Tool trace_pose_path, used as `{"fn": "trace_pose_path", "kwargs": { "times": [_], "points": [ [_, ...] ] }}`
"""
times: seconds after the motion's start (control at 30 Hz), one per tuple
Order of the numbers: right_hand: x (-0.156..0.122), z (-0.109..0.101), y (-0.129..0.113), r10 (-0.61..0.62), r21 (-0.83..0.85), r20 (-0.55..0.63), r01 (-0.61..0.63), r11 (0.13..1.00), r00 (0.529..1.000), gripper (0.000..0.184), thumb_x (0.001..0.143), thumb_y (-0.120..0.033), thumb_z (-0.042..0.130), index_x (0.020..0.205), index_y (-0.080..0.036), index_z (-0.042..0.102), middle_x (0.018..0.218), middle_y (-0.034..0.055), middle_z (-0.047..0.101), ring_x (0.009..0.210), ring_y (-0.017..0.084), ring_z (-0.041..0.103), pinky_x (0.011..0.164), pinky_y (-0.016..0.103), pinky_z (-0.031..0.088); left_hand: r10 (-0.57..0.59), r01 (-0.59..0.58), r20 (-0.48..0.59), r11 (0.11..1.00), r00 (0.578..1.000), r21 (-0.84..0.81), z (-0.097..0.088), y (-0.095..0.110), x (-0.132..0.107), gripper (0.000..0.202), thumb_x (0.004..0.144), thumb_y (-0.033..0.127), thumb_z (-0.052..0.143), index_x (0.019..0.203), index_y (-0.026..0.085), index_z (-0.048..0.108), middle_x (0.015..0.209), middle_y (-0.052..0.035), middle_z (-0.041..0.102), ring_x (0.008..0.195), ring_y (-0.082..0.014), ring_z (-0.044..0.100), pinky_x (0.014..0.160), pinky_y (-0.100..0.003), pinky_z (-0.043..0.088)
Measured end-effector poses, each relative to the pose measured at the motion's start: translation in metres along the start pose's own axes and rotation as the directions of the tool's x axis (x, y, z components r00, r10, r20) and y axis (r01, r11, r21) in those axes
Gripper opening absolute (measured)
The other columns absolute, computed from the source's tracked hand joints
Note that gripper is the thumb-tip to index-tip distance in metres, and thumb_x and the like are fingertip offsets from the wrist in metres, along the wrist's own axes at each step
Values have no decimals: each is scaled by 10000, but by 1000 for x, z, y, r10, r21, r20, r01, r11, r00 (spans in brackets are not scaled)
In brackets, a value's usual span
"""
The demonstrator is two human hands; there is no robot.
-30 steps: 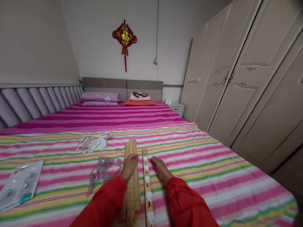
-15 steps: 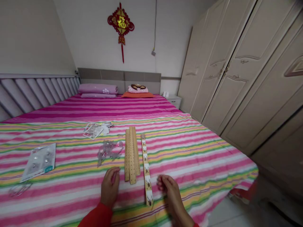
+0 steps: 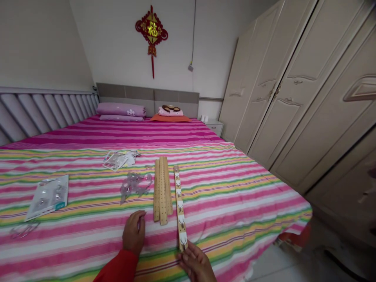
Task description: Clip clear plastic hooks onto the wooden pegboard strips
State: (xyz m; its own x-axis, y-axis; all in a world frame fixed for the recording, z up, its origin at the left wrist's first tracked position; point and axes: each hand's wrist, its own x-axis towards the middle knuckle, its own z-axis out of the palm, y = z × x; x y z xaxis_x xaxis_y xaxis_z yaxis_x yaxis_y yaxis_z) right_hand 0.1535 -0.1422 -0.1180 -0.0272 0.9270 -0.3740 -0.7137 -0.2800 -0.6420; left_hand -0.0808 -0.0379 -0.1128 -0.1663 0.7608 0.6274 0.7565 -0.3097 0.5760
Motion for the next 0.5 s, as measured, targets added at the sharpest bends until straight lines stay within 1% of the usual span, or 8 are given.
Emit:
{"fn": "trace_pose_path", "kwargs": {
  "times": [0.1, 0.17, 0.37, 0.5],
  "points": [
    [10, -6, 12, 11, 15, -11, -10, 1000, 1000, 465, 498, -264, 891, 925, -162, 739, 800, 73, 733, 758, 225, 705, 687, 308, 526, 13, -13, 3, 1000, 1000, 13, 0, -1, 0, 195, 844, 259, 434, 889, 203, 615, 913, -71, 677, 893, -215, 626, 824, -363, 502],
    [15, -8, 15, 17, 29, -12, -17, 999, 1000, 478, 494, -273, 893, 935, -168, 740, 810, 73, 735, 777, 244, 710, 698, 323, 534, 12, -12, -2, 1000, 1000, 17, 0, -2, 0, 194, 842, 262, 435, 887, 209, 617, 907, -67, 681, 887, -215, 632, 818, -361, 505],
    [19, -10, 11, 26, 52, 5, -26, 998, 1000, 490, 507, -281, 891, 960, -176, 734, 830, 73, 740, 770, 269, 722, 664, 334, 546, 9, -9, -6, 999, 1000, 32, 1, -3, 0, 185, 833, 273, 446, 880, 224, 618, 903, -60, 686, 877, -220, 637, 815, -368, 507],
    [20, -10, 11, 27, 65, 31, -29, 997, 999, 523, 492, -298, 895, 969, -174, 723, 854, 74, 740, 824, 288, 718, 667, 346, 552, 35, -35, 1, 998, 999, 49, 2, -4, 0, 187, 836, 272, 444, 888, 219, 616, 897, -61, 684, 869, -217, 636, 804, -363, 508]
  ]
}}
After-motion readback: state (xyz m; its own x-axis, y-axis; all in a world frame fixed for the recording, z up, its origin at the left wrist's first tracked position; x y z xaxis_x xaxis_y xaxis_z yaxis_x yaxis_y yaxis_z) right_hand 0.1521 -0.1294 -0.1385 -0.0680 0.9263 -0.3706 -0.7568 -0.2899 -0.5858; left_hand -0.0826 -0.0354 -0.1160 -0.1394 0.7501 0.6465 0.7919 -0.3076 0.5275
